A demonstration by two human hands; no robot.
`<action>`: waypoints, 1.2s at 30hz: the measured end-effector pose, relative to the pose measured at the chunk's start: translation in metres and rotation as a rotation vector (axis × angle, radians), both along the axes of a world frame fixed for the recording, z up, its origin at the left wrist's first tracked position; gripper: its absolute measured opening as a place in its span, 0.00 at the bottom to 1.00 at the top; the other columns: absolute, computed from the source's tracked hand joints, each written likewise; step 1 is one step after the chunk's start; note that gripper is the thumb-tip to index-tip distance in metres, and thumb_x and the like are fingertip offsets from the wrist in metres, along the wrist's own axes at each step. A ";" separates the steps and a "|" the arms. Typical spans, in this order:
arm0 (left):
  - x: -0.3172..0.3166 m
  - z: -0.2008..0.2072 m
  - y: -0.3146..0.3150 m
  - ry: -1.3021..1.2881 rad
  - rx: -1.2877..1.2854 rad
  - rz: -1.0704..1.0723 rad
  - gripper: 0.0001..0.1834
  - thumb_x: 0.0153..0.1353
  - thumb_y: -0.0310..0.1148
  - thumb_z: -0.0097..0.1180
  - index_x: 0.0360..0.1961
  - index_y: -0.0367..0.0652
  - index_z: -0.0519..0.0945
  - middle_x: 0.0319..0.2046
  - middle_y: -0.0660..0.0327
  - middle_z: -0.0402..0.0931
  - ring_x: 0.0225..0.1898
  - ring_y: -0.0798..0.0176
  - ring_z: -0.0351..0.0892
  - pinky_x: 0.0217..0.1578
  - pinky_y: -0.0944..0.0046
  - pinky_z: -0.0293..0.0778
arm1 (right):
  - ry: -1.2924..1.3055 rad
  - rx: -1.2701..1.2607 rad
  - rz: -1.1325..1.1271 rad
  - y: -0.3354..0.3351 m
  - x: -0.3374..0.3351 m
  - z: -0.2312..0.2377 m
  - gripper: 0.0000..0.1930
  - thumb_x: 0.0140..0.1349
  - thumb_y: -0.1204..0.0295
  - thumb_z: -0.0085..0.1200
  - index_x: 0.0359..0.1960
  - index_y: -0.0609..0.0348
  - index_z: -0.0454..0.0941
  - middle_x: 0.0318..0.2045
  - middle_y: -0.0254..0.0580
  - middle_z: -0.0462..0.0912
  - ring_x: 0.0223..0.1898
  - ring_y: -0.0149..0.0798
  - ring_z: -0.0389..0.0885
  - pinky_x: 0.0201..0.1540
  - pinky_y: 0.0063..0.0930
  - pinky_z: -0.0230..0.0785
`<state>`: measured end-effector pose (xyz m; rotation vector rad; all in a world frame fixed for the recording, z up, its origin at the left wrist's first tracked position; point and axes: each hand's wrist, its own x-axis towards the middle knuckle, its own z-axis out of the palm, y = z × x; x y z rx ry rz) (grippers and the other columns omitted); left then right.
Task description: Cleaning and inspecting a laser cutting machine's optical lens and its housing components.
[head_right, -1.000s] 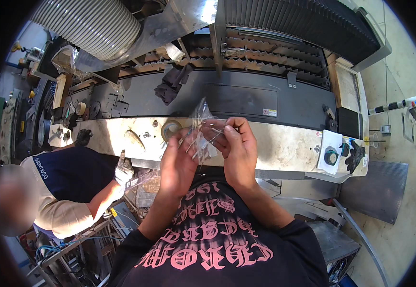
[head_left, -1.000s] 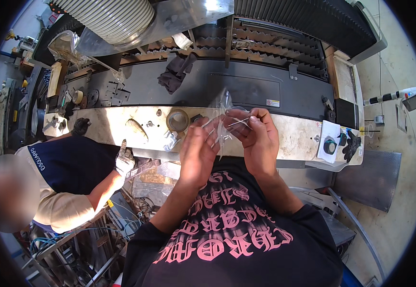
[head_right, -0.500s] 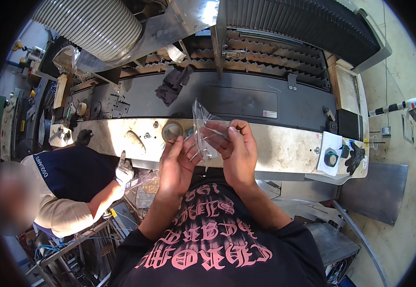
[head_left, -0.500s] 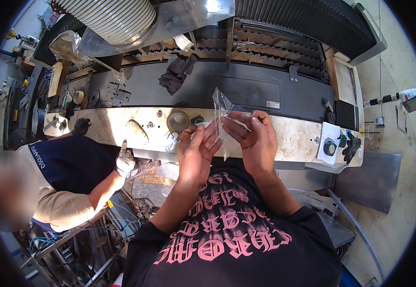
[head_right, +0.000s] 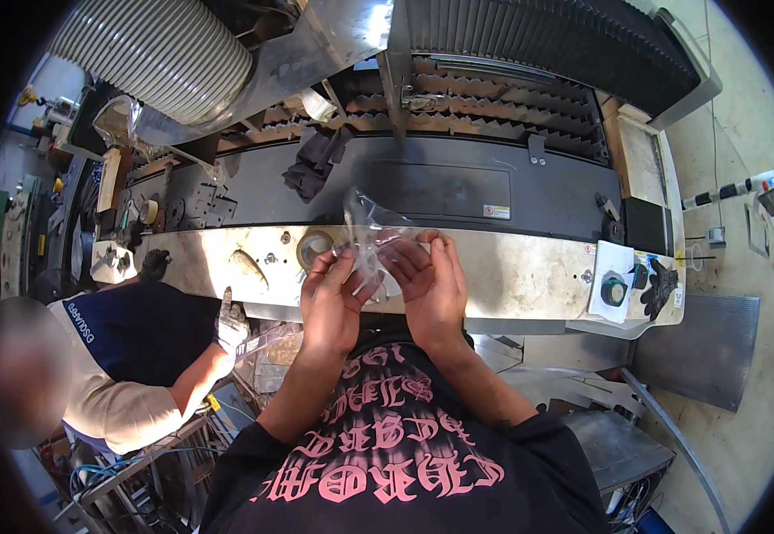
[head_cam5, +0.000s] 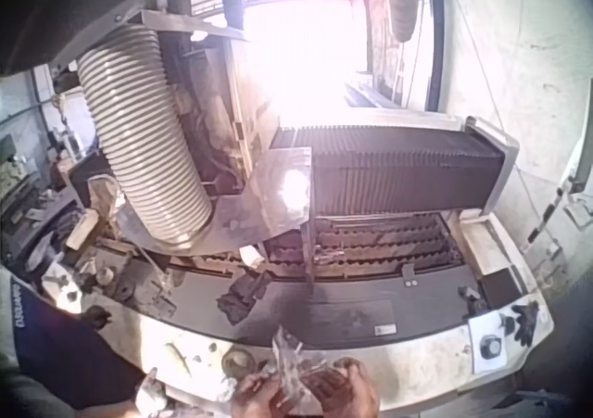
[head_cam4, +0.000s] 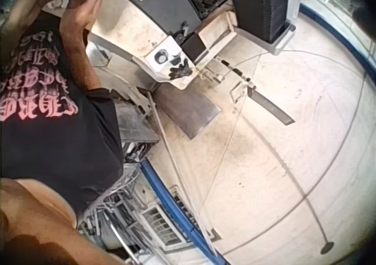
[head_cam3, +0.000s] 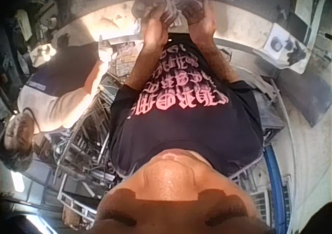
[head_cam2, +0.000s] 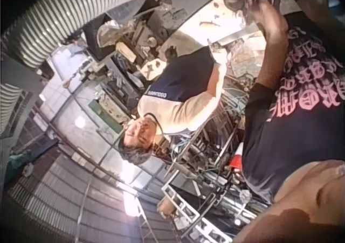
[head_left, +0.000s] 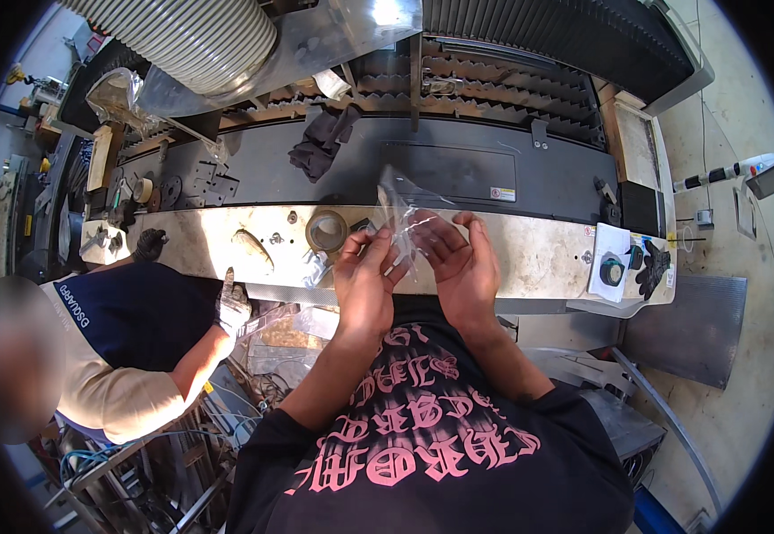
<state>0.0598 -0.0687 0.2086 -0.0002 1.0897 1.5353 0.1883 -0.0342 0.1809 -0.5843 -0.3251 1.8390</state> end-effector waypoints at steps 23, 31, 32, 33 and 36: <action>0.012 -0.009 0.011 0.070 0.189 0.050 0.04 0.77 0.34 0.40 0.46 0.50 0.67 0.57 0.35 0.74 0.61 0.41 0.75 0.54 0.44 0.78 | -0.100 -0.194 -0.038 0.006 0.002 -0.005 0.09 0.76 0.71 0.40 0.46 0.61 0.73 0.49 0.51 0.83 0.52 0.45 0.83 0.57 0.40 0.77; 0.001 -0.012 0.013 -0.004 0.139 -0.033 0.09 0.78 0.39 0.35 0.49 0.50 0.67 0.63 0.39 0.70 0.62 0.43 0.73 0.58 0.40 0.72 | -0.101 -0.238 -0.018 0.009 0.008 -0.005 0.09 0.75 0.69 0.41 0.47 0.60 0.72 0.48 0.54 0.83 0.52 0.48 0.83 0.59 0.44 0.75; 0.000 -0.012 0.014 -0.004 0.138 -0.036 0.09 0.78 0.39 0.35 0.49 0.50 0.67 0.63 0.39 0.70 0.62 0.43 0.73 0.58 0.40 0.72 | -0.094 -0.248 -0.017 0.010 0.010 -0.004 0.09 0.75 0.69 0.41 0.47 0.60 0.72 0.48 0.54 0.82 0.53 0.49 0.82 0.59 0.45 0.75; -0.002 -0.012 0.014 -0.030 0.116 -0.044 0.10 0.78 0.41 0.35 0.49 0.50 0.66 0.64 0.39 0.69 0.62 0.43 0.72 0.58 0.41 0.71 | -0.087 -0.258 -0.013 0.011 0.010 -0.004 0.09 0.75 0.69 0.41 0.47 0.60 0.72 0.48 0.55 0.82 0.53 0.50 0.82 0.60 0.45 0.74; -0.003 -0.016 0.012 -0.067 0.099 -0.056 0.13 0.78 0.43 0.34 0.52 0.49 0.65 0.65 0.40 0.68 0.63 0.44 0.72 0.60 0.40 0.69 | -0.082 -0.270 -0.013 0.011 0.011 -0.005 0.09 0.75 0.69 0.41 0.46 0.59 0.72 0.48 0.56 0.82 0.53 0.51 0.82 0.60 0.46 0.74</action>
